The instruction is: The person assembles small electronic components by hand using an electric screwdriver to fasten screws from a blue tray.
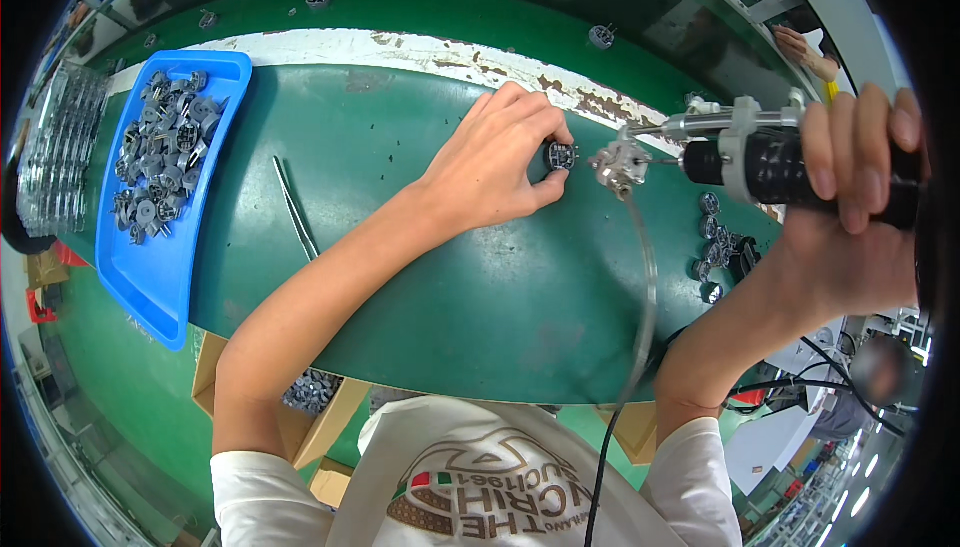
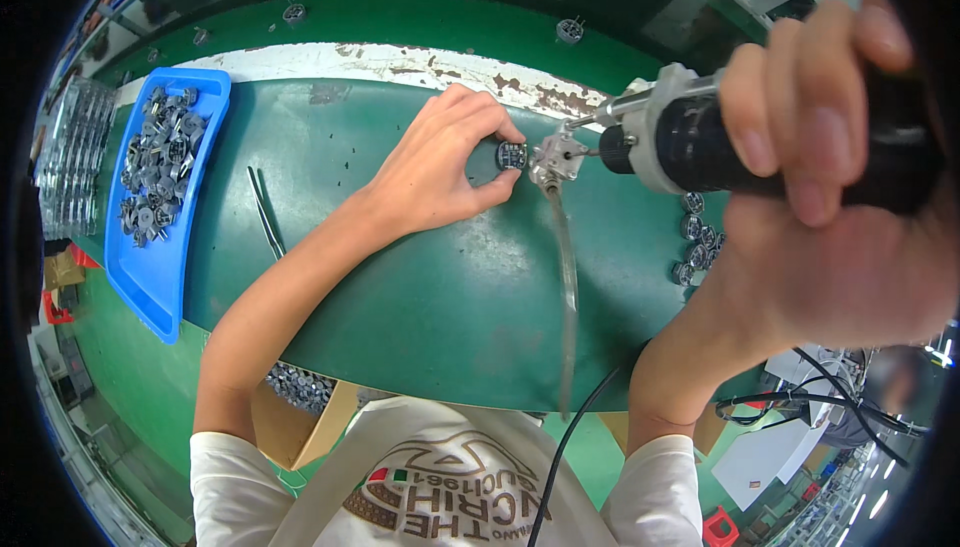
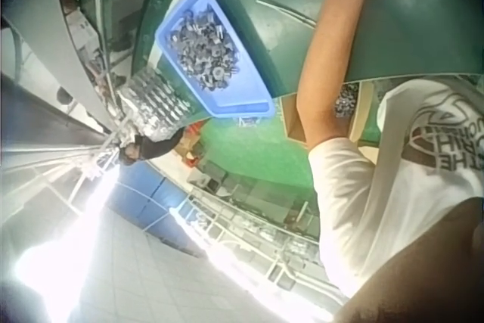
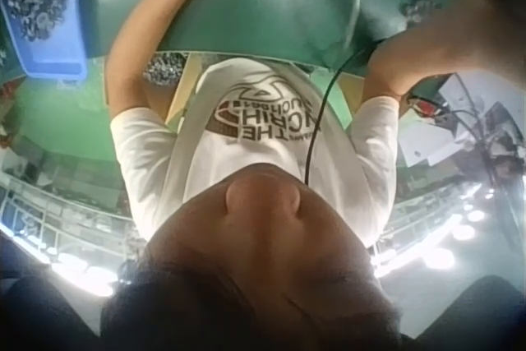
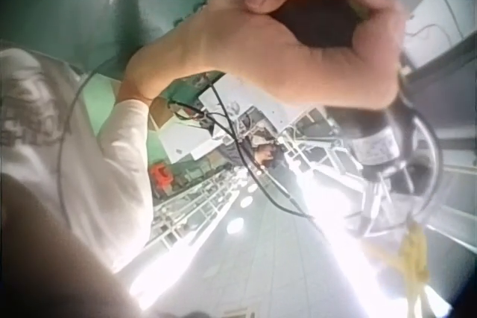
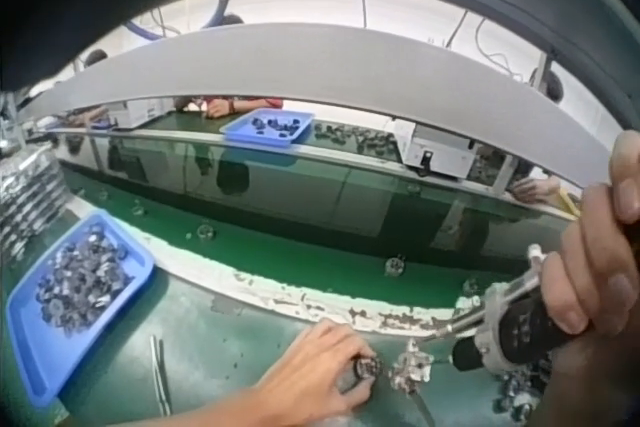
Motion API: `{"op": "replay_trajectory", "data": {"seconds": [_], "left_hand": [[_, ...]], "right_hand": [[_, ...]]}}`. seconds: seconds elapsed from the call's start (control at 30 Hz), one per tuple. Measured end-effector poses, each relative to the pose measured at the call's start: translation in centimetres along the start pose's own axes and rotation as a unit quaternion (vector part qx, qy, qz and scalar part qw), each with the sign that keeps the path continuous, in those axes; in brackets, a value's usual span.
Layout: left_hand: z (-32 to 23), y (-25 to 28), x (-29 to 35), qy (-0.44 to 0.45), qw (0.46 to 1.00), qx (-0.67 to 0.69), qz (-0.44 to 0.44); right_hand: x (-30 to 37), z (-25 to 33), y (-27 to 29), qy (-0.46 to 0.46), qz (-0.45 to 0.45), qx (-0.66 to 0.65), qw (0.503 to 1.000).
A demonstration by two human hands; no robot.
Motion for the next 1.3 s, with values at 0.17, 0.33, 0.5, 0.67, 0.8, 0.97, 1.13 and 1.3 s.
{"op": "replay_trajectory", "data": {"seconds": [0.17, 0.33, 0.5, 0.67, 0.8, 0.97, 1.13, 1.3], "left_hand": [[0.1, -0.2, 0.0, 0.000, 1.000, 0.004, -0.020], [0.0, -0.1, 0.0, 0.005, 1.000, 0.002, -0.015], [0.1, -0.2, 0.0, 0.014, 1.000, 0.000, -0.006], [0.1, -0.3, 0.0, 0.011, 1.000, -0.003, -0.009], [0.1, -0.3, 0.0, 0.008, 1.000, -0.003, -0.012], [0.1, -0.3, 0.0, 0.011, 1.000, 0.001, -0.008], [0.1, -0.2, 0.0, 0.013, 1.000, -0.002, -0.005], [0.2, -0.3, 0.1, 0.012, 1.000, 0.002, -0.008]], "right_hand": [[0.4, 0.6, 0.0, 0.020, -0.016, 0.016, 1.000], [0.0, -1.3, 0.2, 0.033, 0.023, 0.087, 0.995], [0.0, -1.7, 0.0, 0.030, 0.025, 0.082, 0.996], [-0.3, -1.8, 0.3, 0.014, 0.027, 0.070, 0.997], [-0.4, -2.1, 0.9, 0.015, 0.022, 0.068, 0.997], [-0.4, -2.1, 0.4, 0.004, 0.031, 0.059, 0.998], [-0.4, -2.1, 0.5, 0.003, 0.021, 0.057, 0.998], [-0.4, -2.2, 0.7, 0.005, 0.015, 0.052, 0.999]]}}
Point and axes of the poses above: each hand's wrist, its own x-axis away from the middle knuckle, its own y-axis out of the back of the hand, z = x × y, the point moved 1 cm from there along -x, towards the middle knuckle, and after that the axes turned 15 degrees about -x, right-handed, at the moved point
